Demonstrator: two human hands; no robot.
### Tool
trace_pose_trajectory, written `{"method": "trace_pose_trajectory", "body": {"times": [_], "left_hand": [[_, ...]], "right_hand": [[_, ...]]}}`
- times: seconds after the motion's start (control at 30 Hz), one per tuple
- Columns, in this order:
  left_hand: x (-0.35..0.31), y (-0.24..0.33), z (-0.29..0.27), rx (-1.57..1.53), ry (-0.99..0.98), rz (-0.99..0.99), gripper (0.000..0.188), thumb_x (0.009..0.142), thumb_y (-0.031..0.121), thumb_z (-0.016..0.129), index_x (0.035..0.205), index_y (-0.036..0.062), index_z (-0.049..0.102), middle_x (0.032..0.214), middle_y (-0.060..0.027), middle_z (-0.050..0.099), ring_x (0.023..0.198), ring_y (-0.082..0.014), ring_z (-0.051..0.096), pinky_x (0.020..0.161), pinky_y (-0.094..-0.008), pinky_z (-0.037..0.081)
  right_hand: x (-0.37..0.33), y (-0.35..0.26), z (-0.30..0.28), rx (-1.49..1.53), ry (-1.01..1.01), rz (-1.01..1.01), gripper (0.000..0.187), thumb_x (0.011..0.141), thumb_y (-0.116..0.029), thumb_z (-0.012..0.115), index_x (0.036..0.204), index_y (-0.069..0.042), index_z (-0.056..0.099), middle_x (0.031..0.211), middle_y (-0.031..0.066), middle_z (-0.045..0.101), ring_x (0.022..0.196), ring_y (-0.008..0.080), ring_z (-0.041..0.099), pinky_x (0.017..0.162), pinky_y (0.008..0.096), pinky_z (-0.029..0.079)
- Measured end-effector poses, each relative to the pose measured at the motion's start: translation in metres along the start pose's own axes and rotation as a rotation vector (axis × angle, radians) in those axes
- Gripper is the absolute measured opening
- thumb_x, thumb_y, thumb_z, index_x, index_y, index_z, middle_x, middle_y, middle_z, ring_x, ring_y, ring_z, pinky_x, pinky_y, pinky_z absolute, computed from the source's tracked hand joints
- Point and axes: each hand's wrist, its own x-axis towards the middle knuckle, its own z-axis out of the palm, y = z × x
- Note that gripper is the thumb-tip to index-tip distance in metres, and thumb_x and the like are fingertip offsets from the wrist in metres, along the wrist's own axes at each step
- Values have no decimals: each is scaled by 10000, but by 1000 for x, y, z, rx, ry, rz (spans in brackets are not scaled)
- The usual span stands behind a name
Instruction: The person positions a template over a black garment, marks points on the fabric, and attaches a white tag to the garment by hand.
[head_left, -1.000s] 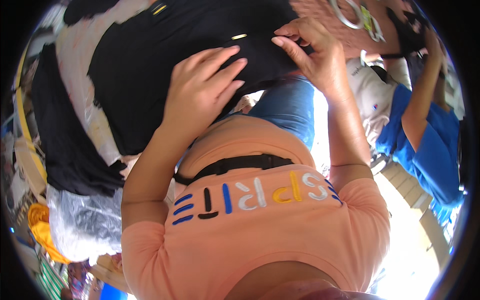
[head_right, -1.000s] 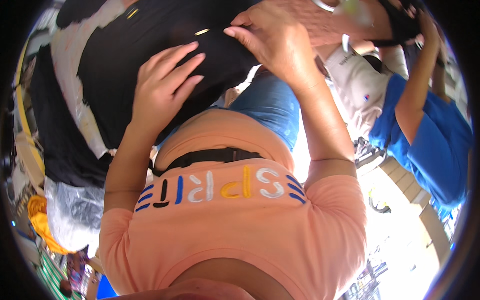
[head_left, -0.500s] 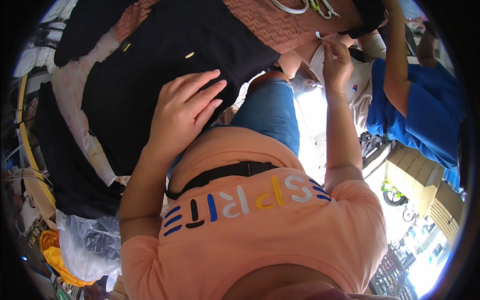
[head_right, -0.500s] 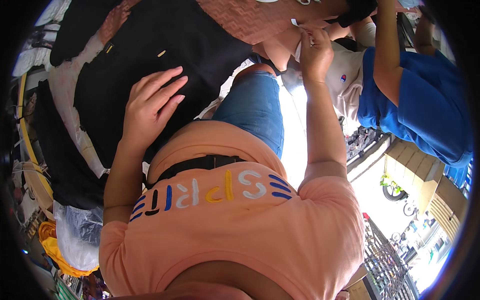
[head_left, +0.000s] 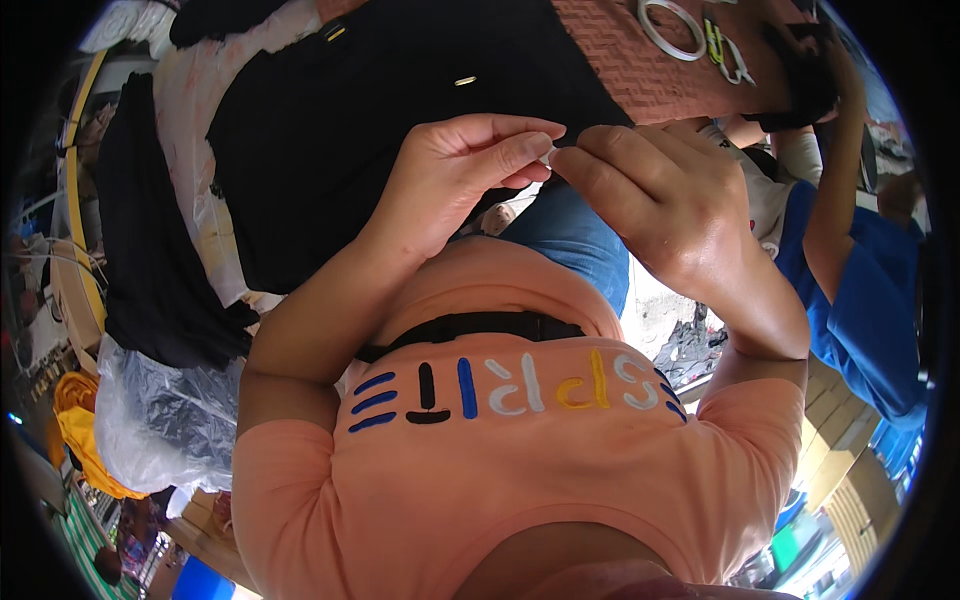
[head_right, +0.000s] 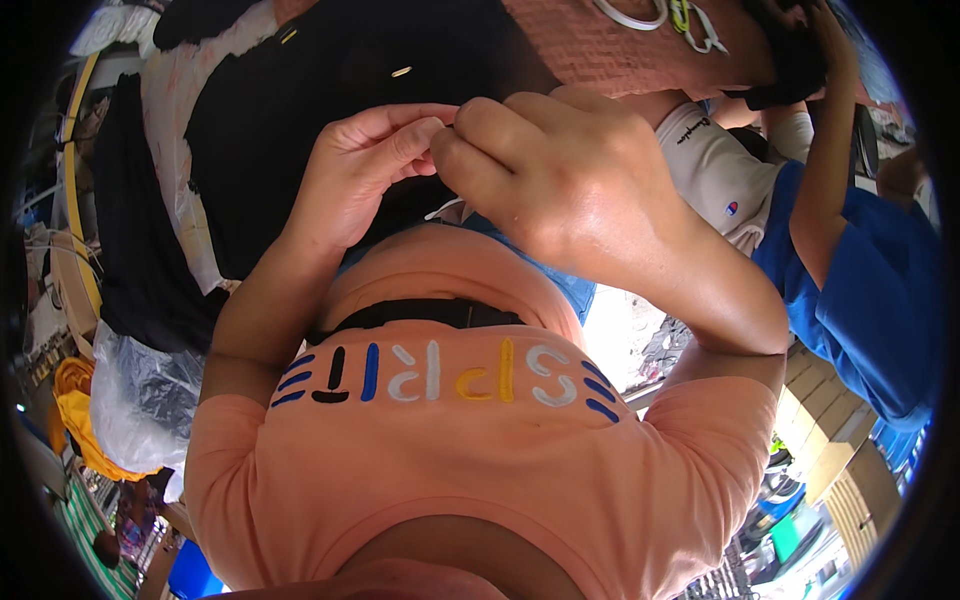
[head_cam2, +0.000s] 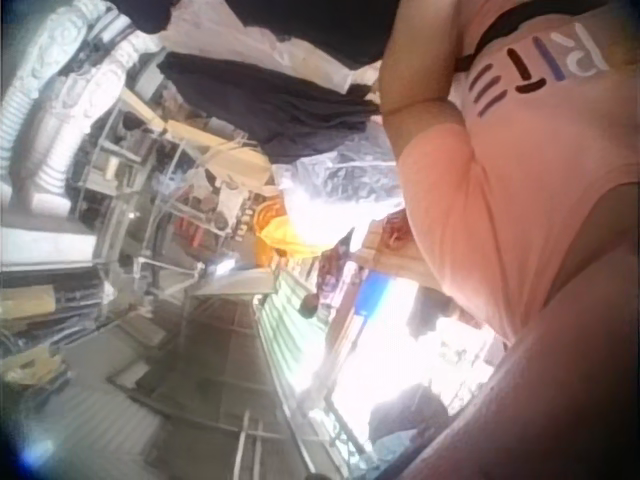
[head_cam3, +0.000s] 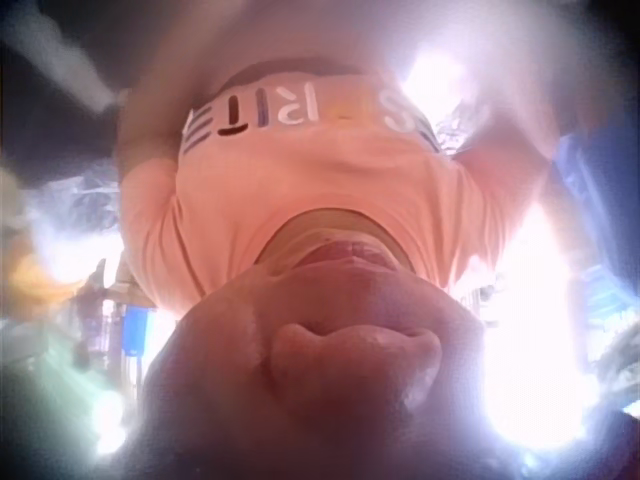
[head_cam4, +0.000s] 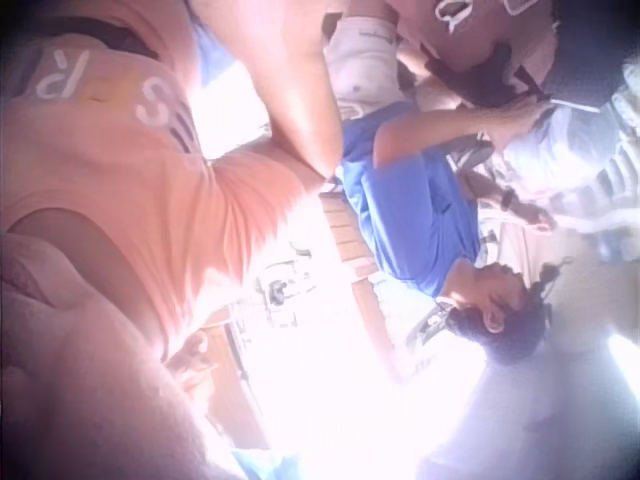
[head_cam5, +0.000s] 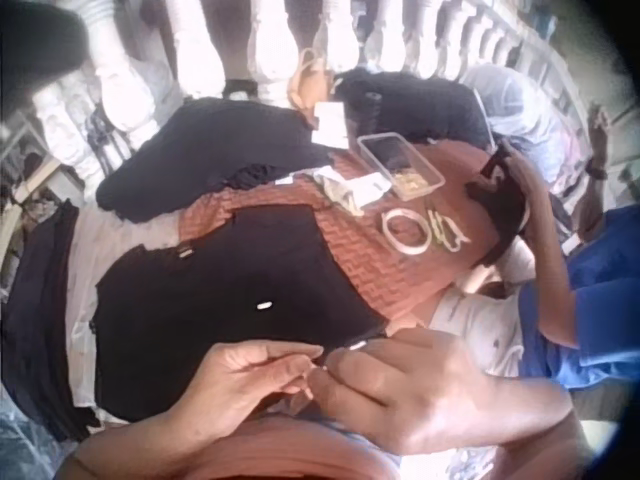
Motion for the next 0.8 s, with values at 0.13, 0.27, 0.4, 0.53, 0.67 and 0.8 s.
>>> {"method": "trace_pose_trajectory", "body": {"times": [0.13, 0.27, 0.4, 0.53, 0.67, 0.8], "left_hand": [[-1, -5, -15, -9, 76, -11, 275, 952, 190, 683, 1163, 15, 694, 967, -29, 708, 839, -68, 645, 796, -225, 553], [2, -3, -31, -92, 89, -4, 326, 951, 172, 681, 1231, 7, 646, 996, -26, 698, 882, -79, 651, 845, -241, 550], [10, -4, -50, -229, 72, 5, 355, 949, 148, 678, 1262, -5, 611, 1040, -48, 696, 939, -103, 662, 907, -273, 544], [21, -7, -63, -181, 113, 33, 285, 938, 143, 692, 1178, -8, 657, 1033, -72, 711, 914, -116, 677, 867, -272, 560], [27, -2, -75, 127, 170, 94, 223, 924, 145, 711, 1108, 18, 706, 993, -68, 725, 881, -104, 684, 789, -237, 555], [35, 8, -85, 385, 141, 99, 246, 911, 137, 722, 1134, 33, 712, 976, -48, 729, 881, -85, 677, 790, -207, 521]], "right_hand": [[12, 2, 16, 156, -42, -11, 327, 701, -92, 682, 1020, -24, 697, 949, 89, 698, 769, 243, 703, 594, 327, 537], [21, 13, 37, 184, 65, -10, 267, 690, -117, 684, 948, -46, 692, 917, 58, 704, 736, 233, 689, 603, 340, 538], [26, 20, 61, 234, 150, 26, 327, 719, -98, 692, 1041, -49, 720, 965, 81, 717, 785, 260, 702, 639, 330, 560], [28, 11, 96, 405, 296, 156, 303, 723, -71, 730, 1026, -54, 734, 970, 96, 719, 814, 265, 708, 663, 319, 575], [28, 10, 120, 444, 379, 252, 251, 742, -56, 752, 992, -63, 744, 962, 80, 719, 820, 253, 705, 661, 320, 574], [28, 11, 124, 447, 340, 338, 216, 769, -49, 756, 981, -93, 752, 909, 60, 706, 800, 247, 695, 655, 324, 565]]}}
